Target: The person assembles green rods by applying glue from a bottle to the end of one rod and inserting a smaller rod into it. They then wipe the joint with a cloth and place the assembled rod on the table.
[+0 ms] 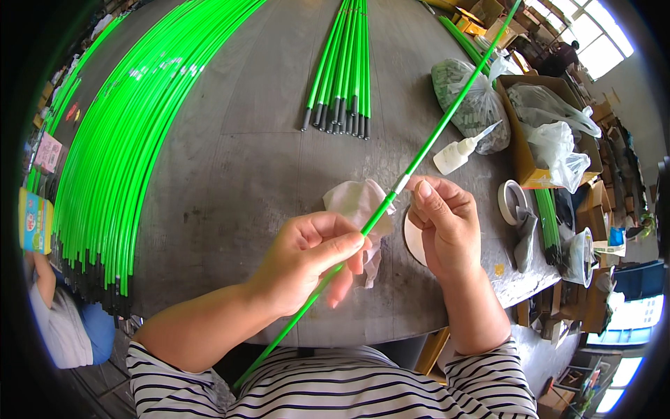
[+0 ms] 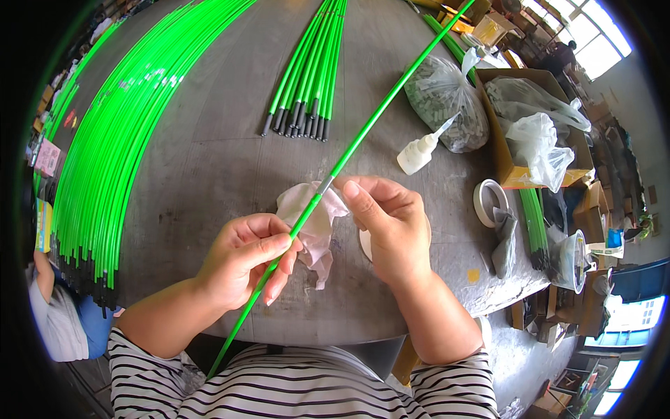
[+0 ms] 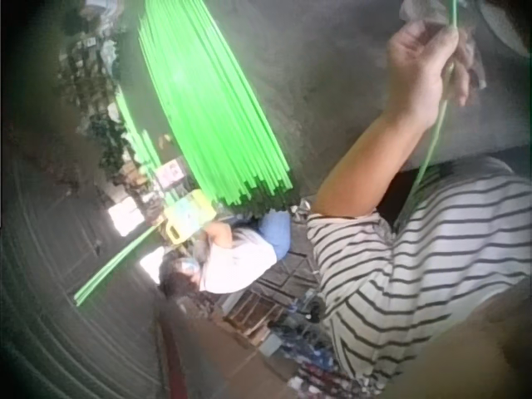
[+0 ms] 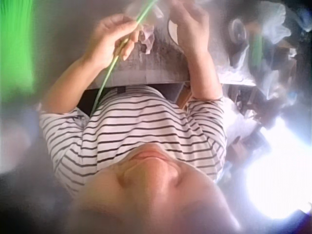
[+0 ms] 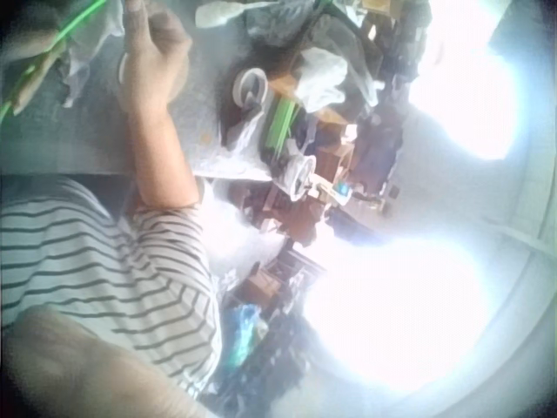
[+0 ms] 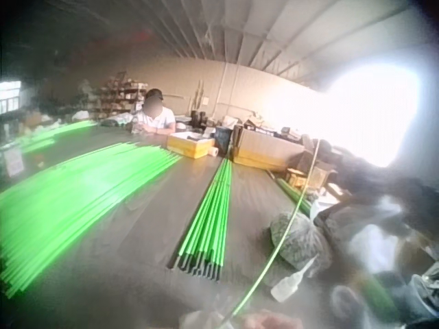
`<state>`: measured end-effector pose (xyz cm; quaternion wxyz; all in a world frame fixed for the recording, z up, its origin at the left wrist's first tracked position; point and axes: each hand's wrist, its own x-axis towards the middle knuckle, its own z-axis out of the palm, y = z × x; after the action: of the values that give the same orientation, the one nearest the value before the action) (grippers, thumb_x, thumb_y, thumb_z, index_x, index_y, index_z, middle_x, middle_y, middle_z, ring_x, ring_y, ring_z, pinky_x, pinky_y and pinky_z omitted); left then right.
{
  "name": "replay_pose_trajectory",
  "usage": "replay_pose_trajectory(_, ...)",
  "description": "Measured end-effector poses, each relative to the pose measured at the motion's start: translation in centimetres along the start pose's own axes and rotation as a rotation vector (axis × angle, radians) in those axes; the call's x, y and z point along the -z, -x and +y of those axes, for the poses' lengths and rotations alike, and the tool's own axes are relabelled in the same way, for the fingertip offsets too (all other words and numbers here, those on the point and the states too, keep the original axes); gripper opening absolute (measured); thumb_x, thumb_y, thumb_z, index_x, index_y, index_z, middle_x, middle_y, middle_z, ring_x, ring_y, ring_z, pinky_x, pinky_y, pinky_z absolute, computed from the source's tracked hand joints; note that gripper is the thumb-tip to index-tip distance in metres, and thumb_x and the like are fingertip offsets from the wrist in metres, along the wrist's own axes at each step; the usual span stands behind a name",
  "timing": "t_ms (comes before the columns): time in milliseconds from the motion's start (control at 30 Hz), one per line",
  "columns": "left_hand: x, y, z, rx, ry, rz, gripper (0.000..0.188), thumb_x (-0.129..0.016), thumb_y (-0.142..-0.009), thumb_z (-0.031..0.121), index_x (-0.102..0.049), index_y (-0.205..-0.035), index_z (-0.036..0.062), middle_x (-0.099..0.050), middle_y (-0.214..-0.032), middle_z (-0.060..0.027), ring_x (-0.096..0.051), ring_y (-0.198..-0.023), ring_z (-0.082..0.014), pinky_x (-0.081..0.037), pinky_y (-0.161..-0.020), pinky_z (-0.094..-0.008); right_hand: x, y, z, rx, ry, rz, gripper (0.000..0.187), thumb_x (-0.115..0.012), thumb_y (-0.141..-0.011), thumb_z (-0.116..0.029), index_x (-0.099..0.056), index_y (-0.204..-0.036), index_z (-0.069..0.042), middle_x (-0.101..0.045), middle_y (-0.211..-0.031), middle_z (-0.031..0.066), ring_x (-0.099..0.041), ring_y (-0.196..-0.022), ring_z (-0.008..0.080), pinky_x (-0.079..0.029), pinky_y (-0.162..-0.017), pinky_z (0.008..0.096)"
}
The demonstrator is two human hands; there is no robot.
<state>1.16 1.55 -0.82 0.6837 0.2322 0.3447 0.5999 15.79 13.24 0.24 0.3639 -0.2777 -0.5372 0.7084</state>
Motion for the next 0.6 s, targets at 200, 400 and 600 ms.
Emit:
replay_pose_trajectory(200,-0.1,0.02,0.03,0.038,-0.011,-0.014,0.011,-0.052,-0.084,0.011,-0.053,-0.081,-0.0004,-0.056,-0.067,-0.0091,-0.05,-0.041,-0.0129,-0.038,-0.036,-0.0236,0.37,-0.16,0.28,-0.056,-0.183,-0.084,0.024,-0.061,-0.079,-0.018,-0.061,-0.093,0.002,-0.054,-0.069,-0.0019,-0.037,-0.058,0.0039,-0.029,-0.053,0.0187)
replay_pose_trajectory(400,-0.05,0.05,0.11,0.042,-0.019,-0.021,0.012,-0.053,-0.084,0.011,-0.053,-0.08,-0.0003,-0.057,-0.067,-0.0087,-0.05,-0.042,-0.0115,-0.039,-0.038,-0.0226,0.55,-0.33,0.4,-0.06,-0.201,-0.137,0.022,-0.06,-0.079,-0.015,-0.061,-0.094,0.002,-0.055,-0.071,-0.0022,-0.037,-0.059,0.004,-0.029,-0.054,0.0185)
replay_pose_trajectory(600,0.09,-0.13,0.01,0.047,-0.028,-0.036,0.011,-0.049,-0.085,0.007,-0.052,-0.083,-0.0034,-0.056,-0.066,-0.0113,-0.052,-0.044,-0.0163,-0.04,-0.035,-0.0247,0.38,-0.26,0.29,-0.085,-0.217,-0.133,0.019,-0.057,-0.077,-0.006,-0.061,-0.093,0.003,-0.055,-0.071,-0.0005,-0.038,-0.06,0.0067,-0.031,-0.056,0.0209)
